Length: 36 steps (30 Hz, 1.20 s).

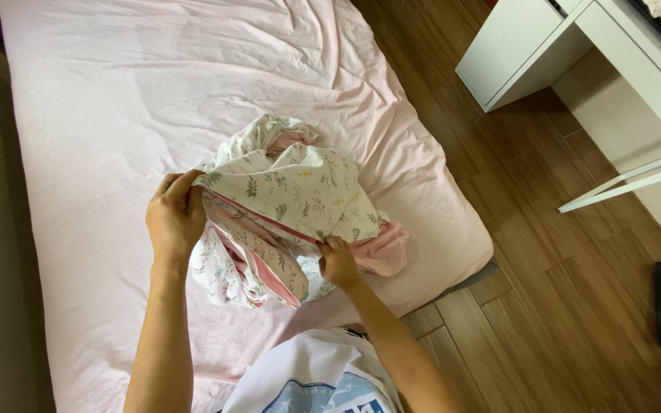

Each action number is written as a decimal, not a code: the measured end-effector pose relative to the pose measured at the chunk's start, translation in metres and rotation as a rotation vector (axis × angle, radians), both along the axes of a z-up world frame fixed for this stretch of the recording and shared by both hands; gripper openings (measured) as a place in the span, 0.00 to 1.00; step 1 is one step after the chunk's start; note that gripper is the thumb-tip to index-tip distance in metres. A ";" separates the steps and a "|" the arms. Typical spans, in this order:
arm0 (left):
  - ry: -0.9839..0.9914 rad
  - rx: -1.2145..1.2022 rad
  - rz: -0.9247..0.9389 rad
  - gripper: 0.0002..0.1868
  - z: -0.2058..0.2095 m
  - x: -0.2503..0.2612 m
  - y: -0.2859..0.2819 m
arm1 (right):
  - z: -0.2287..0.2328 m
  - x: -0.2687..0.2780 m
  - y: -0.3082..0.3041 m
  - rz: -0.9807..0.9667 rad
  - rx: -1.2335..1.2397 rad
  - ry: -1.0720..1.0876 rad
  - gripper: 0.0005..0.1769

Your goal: The person folds bedding by hand on a bed, aligning the corners and edges to create a compact rectangular bundle.

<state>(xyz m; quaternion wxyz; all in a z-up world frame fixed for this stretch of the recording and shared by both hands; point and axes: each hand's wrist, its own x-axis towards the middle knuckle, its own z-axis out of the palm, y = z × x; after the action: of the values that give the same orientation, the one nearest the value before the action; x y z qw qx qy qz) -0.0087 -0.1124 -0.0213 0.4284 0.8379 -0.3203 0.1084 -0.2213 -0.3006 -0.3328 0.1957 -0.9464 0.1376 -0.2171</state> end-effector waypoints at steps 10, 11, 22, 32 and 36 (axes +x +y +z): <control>-0.015 -0.005 0.018 0.11 -0.003 0.014 0.031 | -0.026 0.004 -0.023 -0.144 -0.007 -0.199 0.06; 0.002 0.013 0.039 0.11 -0.004 0.015 0.034 | -0.014 0.002 -0.038 -0.185 -0.029 -0.299 0.07; -0.092 0.054 0.050 0.12 -0.021 0.037 0.070 | 0.240 -0.013 -0.136 -0.139 0.408 -0.294 0.08; -0.044 0.343 0.253 0.14 -0.073 0.059 0.109 | 0.260 0.026 -0.100 -0.110 0.367 -0.163 0.06; 0.084 0.280 0.122 0.38 -0.056 0.040 0.088 | 0.268 0.048 -0.076 -0.060 0.357 0.053 0.08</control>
<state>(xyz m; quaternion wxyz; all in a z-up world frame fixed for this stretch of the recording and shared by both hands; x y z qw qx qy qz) 0.0309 -0.0245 -0.0778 0.3127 0.9112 -0.2627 0.0536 -0.1734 -0.3768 -0.0644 0.3504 -0.8974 0.2073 -0.1698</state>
